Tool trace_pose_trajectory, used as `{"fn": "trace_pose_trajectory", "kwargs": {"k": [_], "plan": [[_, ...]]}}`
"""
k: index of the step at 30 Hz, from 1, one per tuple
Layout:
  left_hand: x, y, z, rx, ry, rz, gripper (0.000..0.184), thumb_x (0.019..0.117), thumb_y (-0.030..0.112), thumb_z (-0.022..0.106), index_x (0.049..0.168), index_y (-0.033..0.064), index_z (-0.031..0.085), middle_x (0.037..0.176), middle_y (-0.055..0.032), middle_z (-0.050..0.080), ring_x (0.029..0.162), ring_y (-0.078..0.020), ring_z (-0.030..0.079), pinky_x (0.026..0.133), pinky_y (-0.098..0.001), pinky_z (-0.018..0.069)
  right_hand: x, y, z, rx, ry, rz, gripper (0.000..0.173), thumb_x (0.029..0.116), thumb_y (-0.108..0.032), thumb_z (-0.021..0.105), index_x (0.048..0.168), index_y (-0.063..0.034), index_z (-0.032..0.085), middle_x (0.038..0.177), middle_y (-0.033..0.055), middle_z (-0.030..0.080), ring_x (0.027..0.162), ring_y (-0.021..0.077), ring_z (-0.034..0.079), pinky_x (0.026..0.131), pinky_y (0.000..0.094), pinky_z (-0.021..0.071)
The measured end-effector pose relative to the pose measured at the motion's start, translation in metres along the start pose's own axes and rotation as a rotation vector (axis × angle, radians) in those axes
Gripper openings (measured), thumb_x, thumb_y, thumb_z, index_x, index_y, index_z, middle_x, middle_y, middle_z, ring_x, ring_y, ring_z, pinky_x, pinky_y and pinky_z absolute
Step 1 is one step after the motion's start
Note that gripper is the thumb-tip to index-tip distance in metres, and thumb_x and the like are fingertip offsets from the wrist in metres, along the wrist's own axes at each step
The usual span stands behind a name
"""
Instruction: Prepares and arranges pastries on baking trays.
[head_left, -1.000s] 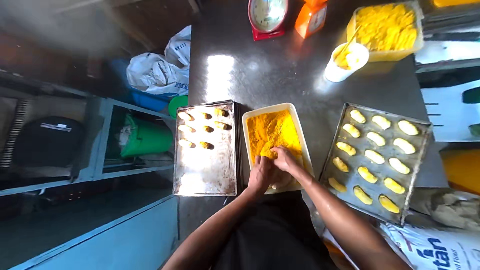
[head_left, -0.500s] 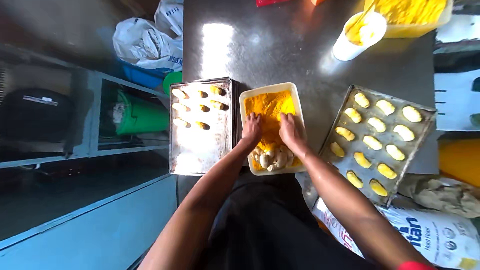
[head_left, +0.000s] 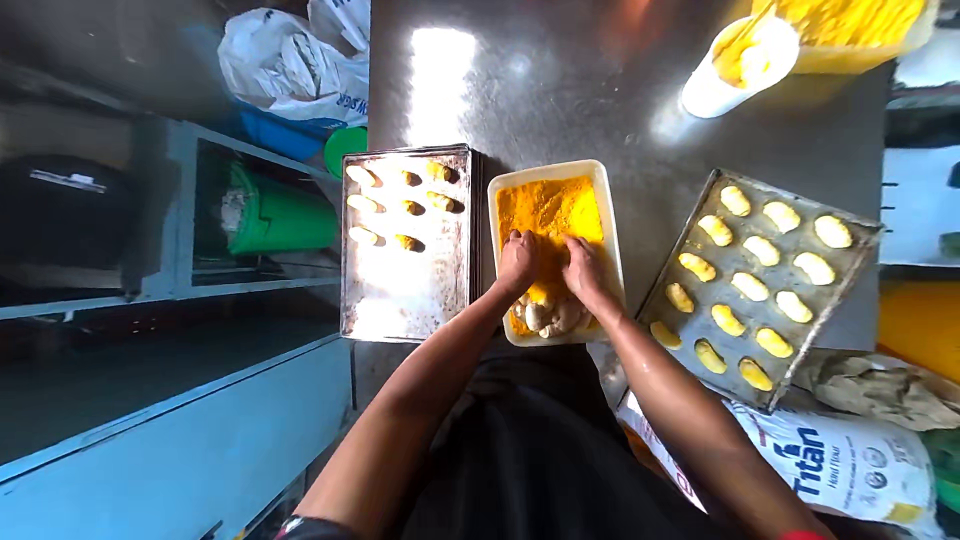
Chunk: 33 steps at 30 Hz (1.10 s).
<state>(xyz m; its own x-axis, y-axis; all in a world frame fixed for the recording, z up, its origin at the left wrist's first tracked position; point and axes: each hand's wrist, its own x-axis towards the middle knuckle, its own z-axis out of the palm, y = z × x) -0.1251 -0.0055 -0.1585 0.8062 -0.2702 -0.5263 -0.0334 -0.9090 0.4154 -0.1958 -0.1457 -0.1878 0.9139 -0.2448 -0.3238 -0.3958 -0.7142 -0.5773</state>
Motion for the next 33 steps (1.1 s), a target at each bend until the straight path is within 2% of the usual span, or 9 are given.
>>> {"fn": "trace_pose_trajectory", "kwargs": {"k": [3,7,12,15,18,21,24,29,33], "plan": [[-0.011,0.010,0.000,0.062,-0.062,0.040,0.045,0.0912,0.020,0.073,0.132,0.0079,0.059,0.135,-0.0246,0.056,0.125,-0.0467,0.055,0.093,-0.0638,0.0533,0.006,-0.005,-0.012,0.112,-0.010,-0.023,0.044,0.0899,-0.010,0.071,0.134,-0.0091,0.066,0.127,0.0187,0.067,0.115,0.0361,0.065,0.097,0.0580,0.0538],[-0.025,0.011,-0.017,0.029,-0.062,0.167,0.036,0.0862,0.010,0.075,0.122,0.0152,0.069,0.144,-0.0218,0.046,0.108,-0.0398,0.065,0.081,-0.0559,0.0613,0.007,-0.003,-0.010,0.091,0.136,-0.092,0.038,0.0905,-0.002,0.068,0.127,-0.0114,0.072,0.127,0.0198,0.062,0.116,0.0348,0.062,0.097,0.0531,0.0547],[-0.020,0.003,-0.034,0.124,-0.062,0.335,0.025,0.0958,0.013,0.066,0.118,0.0203,0.074,0.134,-0.0122,0.060,0.119,-0.0351,0.060,0.087,-0.0541,0.0587,-0.004,-0.030,-0.018,-0.009,0.126,-0.047,0.034,0.0981,-0.007,0.061,0.131,-0.0120,0.069,0.124,0.0203,0.067,0.117,0.0382,0.064,0.100,0.0571,0.0519],[-0.032,-0.010,-0.035,0.114,-0.135,0.374,0.024,0.0929,0.009,0.069,0.116,0.0126,0.071,0.125,-0.0119,0.065,0.113,-0.0352,0.064,0.086,-0.0543,0.0592,-0.026,-0.040,-0.010,-0.049,0.105,0.070,0.036,0.0998,-0.001,0.053,0.133,-0.0054,0.066,0.128,0.0261,0.065,0.123,0.0433,0.060,0.107,0.0580,0.0469],[-0.030,-0.031,-0.063,0.004,-0.112,0.529,0.022,0.0988,0.007,0.060,0.118,0.0076,0.071,0.123,-0.0147,0.066,0.117,-0.0307,0.064,0.100,-0.0461,0.0549,-0.021,-0.061,-0.015,-0.089,0.174,0.140,0.033,0.1023,-0.016,0.059,0.133,-0.0048,0.065,0.128,0.0257,0.064,0.124,0.0420,0.060,0.107,0.0568,0.0478],[-0.067,-0.095,-0.096,-0.179,-0.032,0.639,0.017,0.0985,0.005,0.061,0.107,0.0068,0.076,0.111,-0.0124,0.069,0.115,-0.0272,0.063,0.105,-0.0426,0.0507,-0.051,-0.073,-0.004,-0.102,0.190,0.264,0.032,0.0990,-0.019,0.062,0.126,-0.0023,0.068,0.123,0.0270,0.066,0.119,0.0437,0.062,0.104,0.0612,0.0480],[-0.086,-0.203,-0.134,-0.367,0.011,0.508,0.020,0.0953,0.004,0.065,0.112,0.0081,0.075,0.112,-0.0096,0.072,0.109,-0.0222,0.067,0.100,-0.0423,0.0548,-0.070,-0.135,0.013,-0.049,0.343,0.137,0.031,0.0983,-0.018,0.061,0.125,-0.0037,0.070,0.118,0.0227,0.068,0.110,0.0360,0.066,0.096,0.0521,0.0538],[-0.125,-0.375,-0.158,-0.549,-0.087,0.182,0.028,0.0944,0.006,0.070,0.122,0.0094,0.070,0.118,-0.0085,0.072,0.100,-0.0208,0.073,0.091,-0.0464,0.0620,-0.068,-0.256,0.106,0.332,-0.019,-0.004,0.029,0.0994,-0.016,0.065,0.125,-0.0027,0.067,0.112,0.0165,0.071,0.092,0.0243,0.074,0.084,0.0462,0.0636],[-0.132,-0.424,-0.164,-0.439,-0.048,0.231,0.025,0.0897,0.005,0.073,0.114,0.0103,0.074,0.114,-0.0081,0.073,0.102,-0.0197,0.071,0.092,-0.0445,0.0601,-0.052,-0.330,0.184,0.427,-0.236,-0.069,0.029,0.0991,-0.021,0.069,0.127,-0.0129,0.065,0.113,0.0111,0.073,0.091,0.0239,0.074,0.079,0.0471,0.0635]]}}
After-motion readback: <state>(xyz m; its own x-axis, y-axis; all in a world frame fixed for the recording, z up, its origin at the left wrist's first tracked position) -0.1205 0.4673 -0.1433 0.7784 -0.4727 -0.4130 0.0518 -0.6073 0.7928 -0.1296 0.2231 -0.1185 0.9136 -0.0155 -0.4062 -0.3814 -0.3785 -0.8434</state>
